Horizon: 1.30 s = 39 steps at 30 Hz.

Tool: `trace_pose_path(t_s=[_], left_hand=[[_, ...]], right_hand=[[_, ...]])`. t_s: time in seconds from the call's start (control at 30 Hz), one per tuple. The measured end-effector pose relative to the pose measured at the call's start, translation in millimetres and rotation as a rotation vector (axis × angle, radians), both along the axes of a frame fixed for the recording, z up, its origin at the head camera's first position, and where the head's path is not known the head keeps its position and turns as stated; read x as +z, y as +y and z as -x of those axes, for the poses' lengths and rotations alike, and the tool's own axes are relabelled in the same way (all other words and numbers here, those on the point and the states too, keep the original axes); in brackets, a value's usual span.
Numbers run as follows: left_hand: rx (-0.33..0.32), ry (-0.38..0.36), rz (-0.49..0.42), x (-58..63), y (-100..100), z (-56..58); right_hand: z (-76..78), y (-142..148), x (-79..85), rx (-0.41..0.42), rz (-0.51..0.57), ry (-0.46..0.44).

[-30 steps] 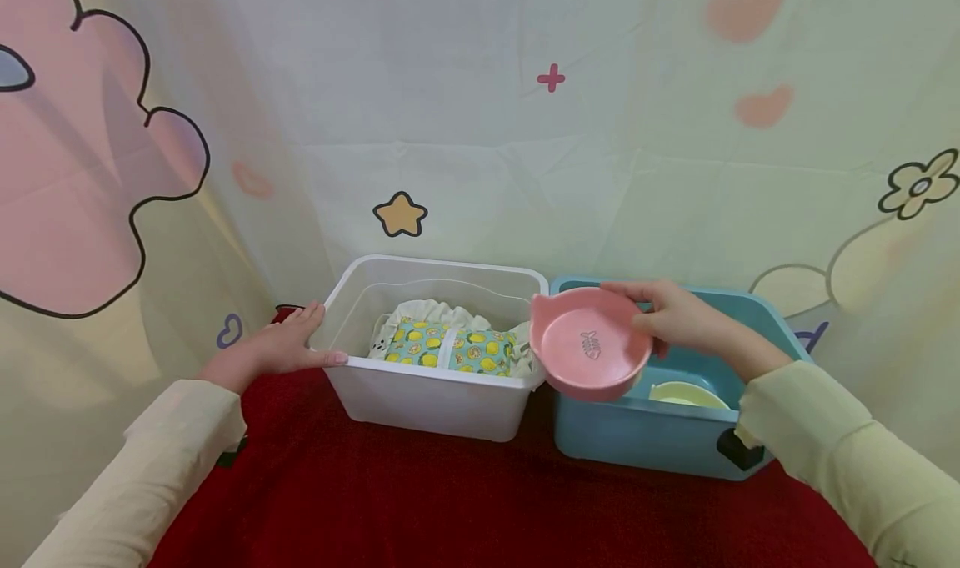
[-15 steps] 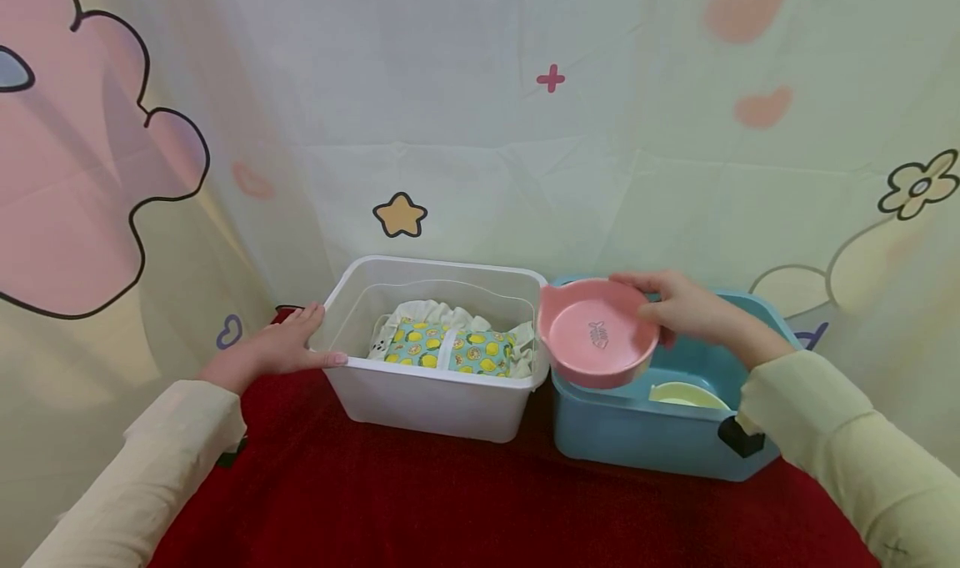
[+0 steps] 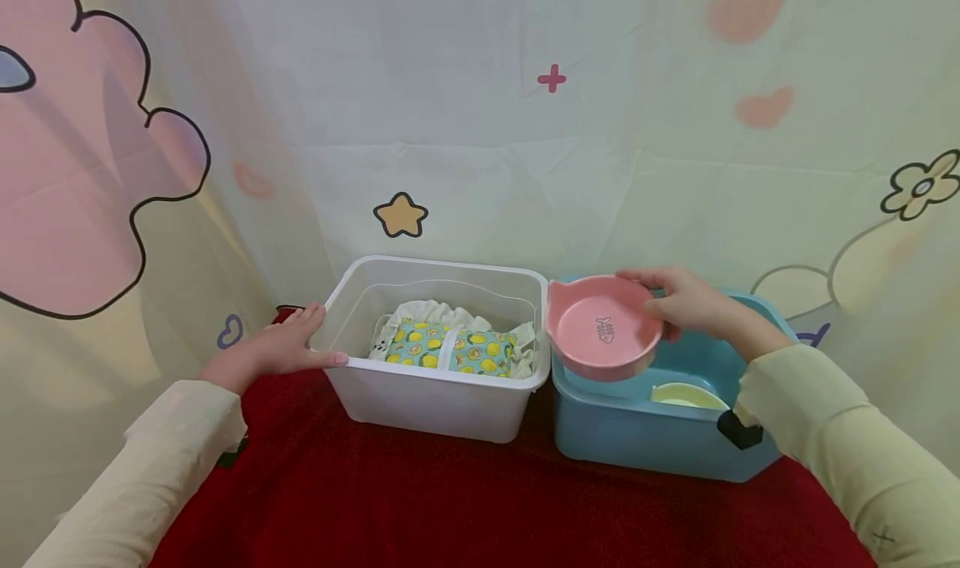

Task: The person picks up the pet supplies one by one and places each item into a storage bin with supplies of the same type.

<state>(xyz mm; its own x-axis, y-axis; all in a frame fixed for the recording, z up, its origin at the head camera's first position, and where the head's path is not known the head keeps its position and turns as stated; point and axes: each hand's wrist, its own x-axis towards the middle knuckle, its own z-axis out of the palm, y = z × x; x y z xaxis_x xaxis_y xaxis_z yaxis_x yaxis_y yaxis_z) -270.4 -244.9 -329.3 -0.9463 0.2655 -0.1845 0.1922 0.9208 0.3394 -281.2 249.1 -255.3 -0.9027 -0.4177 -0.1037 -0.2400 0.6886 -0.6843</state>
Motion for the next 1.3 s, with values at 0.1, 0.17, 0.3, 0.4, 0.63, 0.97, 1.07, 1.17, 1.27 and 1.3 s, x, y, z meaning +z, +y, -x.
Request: trace_pose_path(t_s=[0.1,0.17,0.3,0.4,0.63,0.97,1.07,1.17,1.27,1.3], left_hand=[[0.000,0.001,0.003,0.2,0,0.0],[-0.001,0.001,0.005,0.4,0,0.2],[0.000,-0.002,0.006,0.6,0,0.4],[0.000,0.000,0.011,0.5,-1,0.4],[-0.015,0.014,0.020,-0.3,0,1.5],[-0.006,0.007,0.034,0.8,0,1.2],[-0.007,0.007,0.035,0.9,0,1.1],[-0.006,0.006,0.032,0.1,-1,1.7],[-0.006,0.007,0.030,-0.8,-1,2.3],[-0.005,0.008,0.031,-1.0,-1,2.3]], right_hand=[[2.1,0,-0.1,-0.009,-0.004,-0.001],[3.3,1,0.0,-0.014,-0.011,0.004],[5.0,1,-0.1,-0.025,-0.026,0.014],[6.1,1,-1.1,-0.031,-0.030,0.011],[11.0,5,-4.8,-0.039,-0.054,0.004],[17.4,13,-5.9,-0.050,-0.072,0.017],[19.8,15,-7.4,-0.053,-0.079,0.009],[21.6,16,-9.2,-0.055,-0.089,0.008],[22.4,17,-10.6,-0.060,-0.098,0.002],[22.8,17,-11.1,-0.061,-0.100,0.001]])
